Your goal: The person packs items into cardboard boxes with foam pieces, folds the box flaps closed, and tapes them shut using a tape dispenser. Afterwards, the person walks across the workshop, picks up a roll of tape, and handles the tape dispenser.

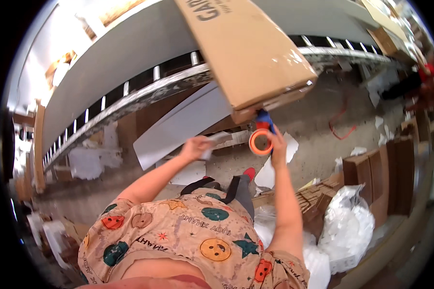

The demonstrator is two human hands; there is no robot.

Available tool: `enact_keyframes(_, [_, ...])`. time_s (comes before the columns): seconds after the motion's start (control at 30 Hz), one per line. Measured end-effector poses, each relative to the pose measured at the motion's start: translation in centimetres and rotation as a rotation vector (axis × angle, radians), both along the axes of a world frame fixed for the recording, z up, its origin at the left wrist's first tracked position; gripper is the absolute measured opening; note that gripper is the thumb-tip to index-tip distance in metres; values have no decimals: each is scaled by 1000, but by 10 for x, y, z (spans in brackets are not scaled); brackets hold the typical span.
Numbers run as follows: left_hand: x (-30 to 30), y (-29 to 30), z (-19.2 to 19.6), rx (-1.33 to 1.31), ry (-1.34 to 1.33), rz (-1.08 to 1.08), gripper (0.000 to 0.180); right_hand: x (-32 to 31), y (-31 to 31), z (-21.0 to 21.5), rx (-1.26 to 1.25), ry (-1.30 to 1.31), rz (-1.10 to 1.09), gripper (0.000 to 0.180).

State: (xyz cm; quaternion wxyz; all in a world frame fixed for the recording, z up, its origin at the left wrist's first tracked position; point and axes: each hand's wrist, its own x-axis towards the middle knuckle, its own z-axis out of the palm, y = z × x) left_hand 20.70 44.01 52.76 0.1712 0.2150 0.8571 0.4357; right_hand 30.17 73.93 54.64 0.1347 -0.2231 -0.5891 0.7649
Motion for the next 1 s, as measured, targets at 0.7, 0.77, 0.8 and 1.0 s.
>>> enact_keyframes(0.7, [170, -344, -9, 227, -161, 1323, 36, -81, -560, 4, 430, -85, 1664, 53])
enact_keyframes(0.77, [164, -359, -16, -13, 80, 1393, 38, -92, -583, 6, 478, -138, 1739, 51])
enact_keyframes(0.8, [161, -374, -14, -34, 85, 1427, 38, -98, -601, 8, 476, -226, 1773, 50])
enact_keyframes(1.0, [131, -466, 17, -108, 210, 1481, 43, -177, -710, -12, 355, -400, 1910, 44])
